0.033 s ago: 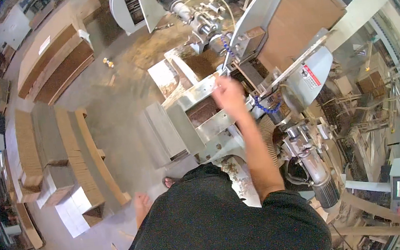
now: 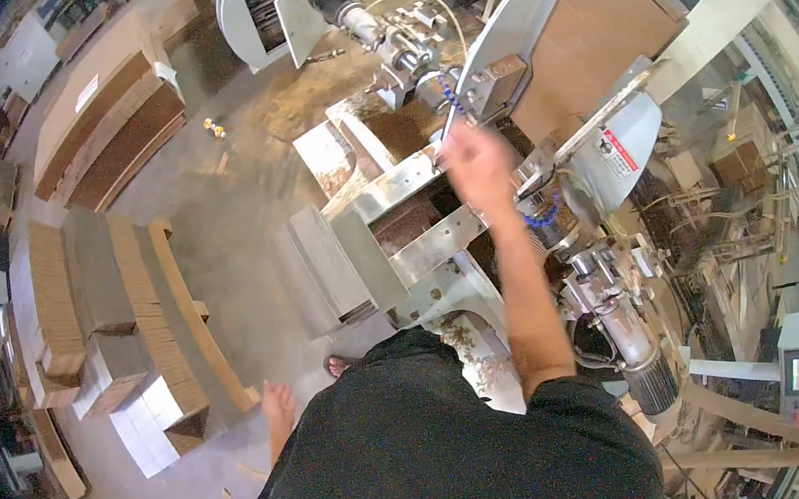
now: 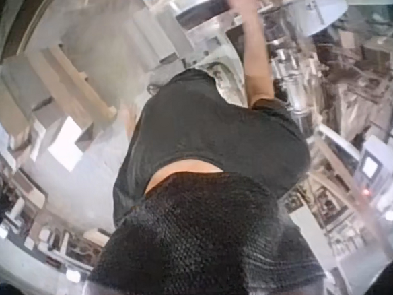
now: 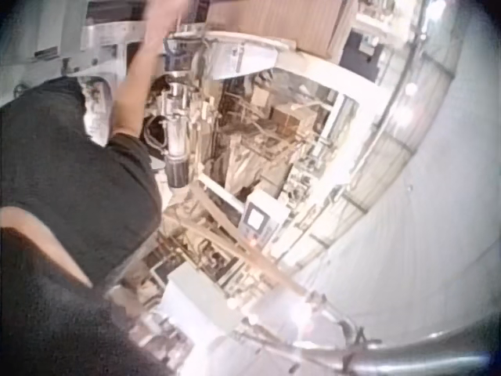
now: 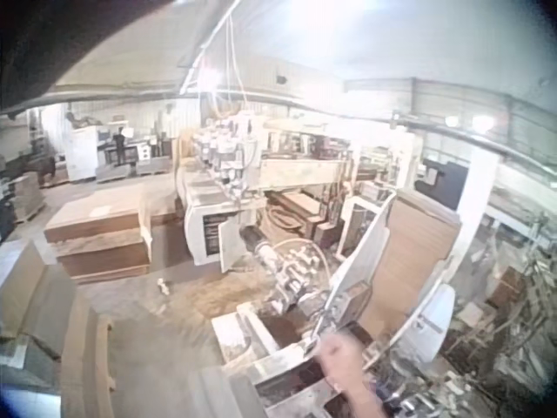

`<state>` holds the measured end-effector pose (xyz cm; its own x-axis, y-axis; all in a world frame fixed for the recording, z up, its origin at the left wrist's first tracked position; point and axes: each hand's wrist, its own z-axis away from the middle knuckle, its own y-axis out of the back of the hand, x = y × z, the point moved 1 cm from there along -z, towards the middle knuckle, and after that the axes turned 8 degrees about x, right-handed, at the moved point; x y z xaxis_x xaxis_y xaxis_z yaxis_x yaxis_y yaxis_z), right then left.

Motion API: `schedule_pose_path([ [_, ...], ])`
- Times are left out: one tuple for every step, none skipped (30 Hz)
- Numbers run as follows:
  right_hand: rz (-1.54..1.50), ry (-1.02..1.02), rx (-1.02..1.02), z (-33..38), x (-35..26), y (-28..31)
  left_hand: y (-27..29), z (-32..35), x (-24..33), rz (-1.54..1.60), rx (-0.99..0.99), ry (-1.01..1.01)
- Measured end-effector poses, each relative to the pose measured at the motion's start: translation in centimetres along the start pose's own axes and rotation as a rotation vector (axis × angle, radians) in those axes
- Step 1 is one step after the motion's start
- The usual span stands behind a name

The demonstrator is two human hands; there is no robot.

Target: The person picks up wooden blocks from a stack and feeds them into an industrial machine.

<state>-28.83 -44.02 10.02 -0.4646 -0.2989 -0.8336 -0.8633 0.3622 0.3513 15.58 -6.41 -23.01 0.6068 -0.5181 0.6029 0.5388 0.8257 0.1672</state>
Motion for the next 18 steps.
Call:
schedule_pose_path([
  [-0.075, 0.019, 0.178, -2.7, -2.5, 3.2, -0.7, 0.1, 1.1, 0.017, -0.005, -0.014],
  [0.104, 0.125, 0.362, -5.1, -5.5, 6.4, -1.2, 0.5, 1.7, 0.014, -0.014, -0.015],
  [0.213, 0.168, 0.531, -7.8, -6.3, 9.3, -1.8, 0.7, 2.4, -0.009, -0.016, -0.032],
  [0.391, 0.251, 0.630, -10.4, -6.9, 12.1, -2.5, 0.9, 2.9, -0.029, -0.015, -0.048],
  [0.540, 0.319, 0.659, -13.0, -7.2, 14.7, -3.3, 1.1, 3.0, -0.026, -0.025, -0.051],
  [0.702, 0.393, 0.696, -15.2, -7.9, 17.6, -4.3, 1.3, 2.7, -0.068, -0.048, -0.014],
  [0.846, 0.451, 0.684, -17.7, -7.4, 19.5, -4.7, 1.4, 2.1, -0.103, -0.053, 0.019],
  [0.992, 0.507, 0.667, -19.8, -7.1, 21.0, -4.8, 2.0, 1.1, -0.096, -0.059, 0.019],
  [0.989, 0.513, 0.668, -21.5, -6.8, 21.7, -4.6, 2.9, -0.2, -0.107, -0.121, 0.007],
  [1.179, 0.449, 0.605, -22.9, -6.9, 21.8, -4.3, 3.1, -1.2, -0.114, -0.182, -0.004],
  [1.367, 0.379, 0.539, -24.0, -6.9, 22.2, -4.1, 3.3, -2.2, -0.138, -0.219, -0.006],
  [1.360, 0.387, 0.539, -24.8, -6.9, 22.3, -3.9, 3.3, -3.3, -0.204, -0.224, -0.014],
  [1.350, 0.215, 0.372, -25.7, -6.8, 22.4, -3.6, 3.0, -4.5, -0.282, -0.232, -0.034],
  [1.330, 0.045, 0.206, -26.4, -6.5, 22.8, -3.3, 2.6, -5.6, -0.360, -0.240, -0.057],
  [1.303, 0.079, 0.183, -27.2, -5.1, 23.8, -3.2, 2.1, -6.8, -0.436, -0.250, -0.089],
  [1.298, 0.093, 0.175, -27.0, -4.9, 23.2, -2.7, 2.0, -7.8, -0.490, -0.242, -0.118],
  [1.322, 0.144, 0.231, -26.2, -4.8, 23.1, -2.3, 1.7, -8.6, -0.539, -0.235, -0.147],
  [1.346, 0.195, 0.289, -25.5, -5.0, 23.1, -1.9, 1.5, -9.1, -0.577, -0.229, -0.176],
])
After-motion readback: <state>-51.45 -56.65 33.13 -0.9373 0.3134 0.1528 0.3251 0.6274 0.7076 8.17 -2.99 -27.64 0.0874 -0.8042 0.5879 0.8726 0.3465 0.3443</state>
